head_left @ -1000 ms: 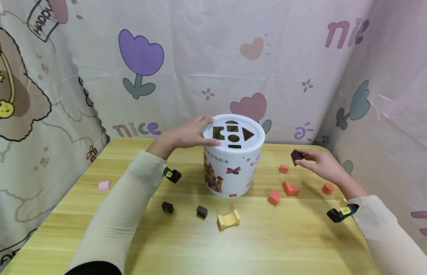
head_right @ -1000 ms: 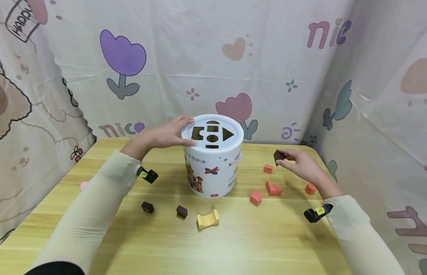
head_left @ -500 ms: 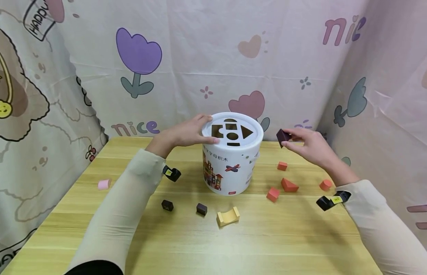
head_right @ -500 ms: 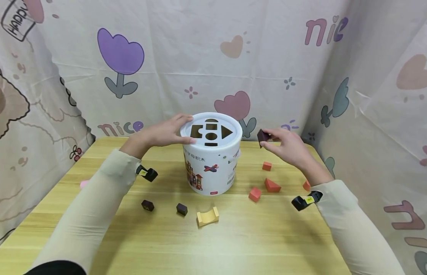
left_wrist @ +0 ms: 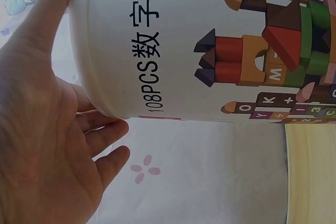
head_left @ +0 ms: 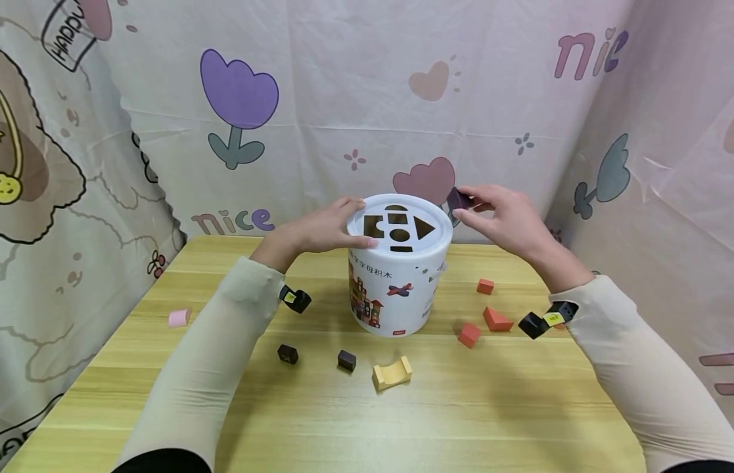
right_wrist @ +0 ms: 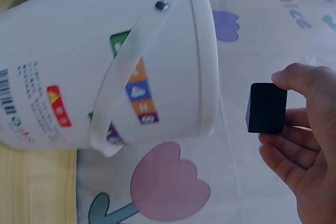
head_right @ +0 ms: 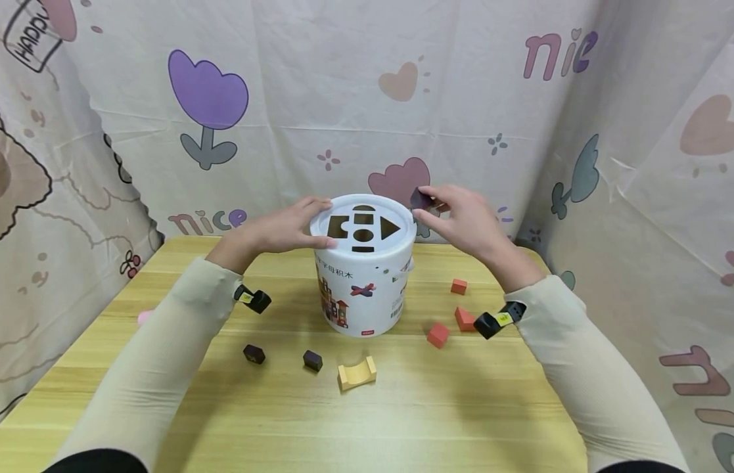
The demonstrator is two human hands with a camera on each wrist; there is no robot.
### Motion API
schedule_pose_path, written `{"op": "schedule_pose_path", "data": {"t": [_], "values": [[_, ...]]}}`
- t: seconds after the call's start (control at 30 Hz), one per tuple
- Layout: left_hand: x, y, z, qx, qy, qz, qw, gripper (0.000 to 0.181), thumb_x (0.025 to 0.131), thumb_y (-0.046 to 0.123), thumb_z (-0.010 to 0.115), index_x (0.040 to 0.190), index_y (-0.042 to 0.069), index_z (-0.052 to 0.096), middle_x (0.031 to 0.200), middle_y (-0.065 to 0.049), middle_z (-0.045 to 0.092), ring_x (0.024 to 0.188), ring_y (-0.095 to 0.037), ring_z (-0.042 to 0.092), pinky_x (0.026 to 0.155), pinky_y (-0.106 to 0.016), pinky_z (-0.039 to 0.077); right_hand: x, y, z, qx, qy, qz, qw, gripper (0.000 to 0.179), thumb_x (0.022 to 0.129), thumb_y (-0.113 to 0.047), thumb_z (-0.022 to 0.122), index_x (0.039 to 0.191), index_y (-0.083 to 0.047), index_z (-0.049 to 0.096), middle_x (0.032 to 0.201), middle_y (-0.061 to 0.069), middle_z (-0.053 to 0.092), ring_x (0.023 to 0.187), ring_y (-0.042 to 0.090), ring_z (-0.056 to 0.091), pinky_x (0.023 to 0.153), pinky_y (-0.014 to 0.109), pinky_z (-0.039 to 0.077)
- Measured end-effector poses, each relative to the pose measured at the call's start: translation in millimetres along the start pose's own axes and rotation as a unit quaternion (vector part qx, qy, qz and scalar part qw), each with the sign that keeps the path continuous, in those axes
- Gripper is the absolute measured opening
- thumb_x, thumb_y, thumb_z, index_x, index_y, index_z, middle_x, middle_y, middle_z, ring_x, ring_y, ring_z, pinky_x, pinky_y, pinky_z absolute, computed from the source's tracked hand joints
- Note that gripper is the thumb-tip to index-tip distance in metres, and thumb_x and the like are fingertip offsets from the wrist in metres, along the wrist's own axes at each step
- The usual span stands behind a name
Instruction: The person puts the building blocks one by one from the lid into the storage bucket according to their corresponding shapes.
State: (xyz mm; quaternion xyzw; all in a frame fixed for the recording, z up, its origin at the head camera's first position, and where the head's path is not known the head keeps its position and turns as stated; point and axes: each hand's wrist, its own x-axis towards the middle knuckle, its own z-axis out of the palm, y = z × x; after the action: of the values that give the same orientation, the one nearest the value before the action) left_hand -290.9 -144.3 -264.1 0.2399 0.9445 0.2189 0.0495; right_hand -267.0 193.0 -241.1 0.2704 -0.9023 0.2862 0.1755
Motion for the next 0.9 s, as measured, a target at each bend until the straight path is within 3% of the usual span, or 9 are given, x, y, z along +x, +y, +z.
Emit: {"op": "schedule_pose_path", "data": {"t": [0.4, 0.6, 0.9], "values": [[0.5, -0.8, -0.2, 0.000, -0.001, 0.006, 1.0000, 0.107, 0.078, 0.073, 0.062, 0.156, 0.013, 0.021, 0.156, -0.011, 0.023, 0.133, -0.031, 0.038, 0.105, -0.055, 0.038, 27.0, -19, 23, -0.025, -0.047, -0.006, 0.9986, 0.045, 0.091, -0.025, 0.070, 0.129, 0.000, 0.063, 0.107, 0.014, 0.068, 0.097, 0.028, 0.065, 0.085, 0.044, 0.053], [0.4, -0.9, 0.2, -0.003, -0.002, 0.003, 1.0000, 0.108, 0.077, 0.074, 0.062, 0.156, 0.014, 0.021, 0.156, -0.010, 0.023, 0.131, -0.032, 0.040, 0.104, -0.055, 0.039, 27.7, -23, 37, -0.028, -0.079, 0.003, 0.9965, 0.048, 0.091, -0.028, 0.070, 0.130, -0.002, 0.062, 0.114, 0.014, 0.066, 0.102, 0.028, 0.063, 0.087, 0.044, 0.053], [-0.5, 0.1, -0.6, -0.002, 0.000, 0.009, 1.0000, 0.105, 0.079, 0.071, 0.063, 0.156, 0.012, 0.022, 0.157, -0.011, 0.023, 0.132, -0.033, 0.039, 0.105, -0.056, 0.037, 26.0, -26, 45, -0.051, -0.090, 0.004, 0.9946, 0.048, 0.090, -0.031, 0.071, 0.129, -0.004, 0.063, 0.113, 0.013, 0.065, 0.102, 0.028, 0.061, 0.084, 0.044, 0.051]]}}
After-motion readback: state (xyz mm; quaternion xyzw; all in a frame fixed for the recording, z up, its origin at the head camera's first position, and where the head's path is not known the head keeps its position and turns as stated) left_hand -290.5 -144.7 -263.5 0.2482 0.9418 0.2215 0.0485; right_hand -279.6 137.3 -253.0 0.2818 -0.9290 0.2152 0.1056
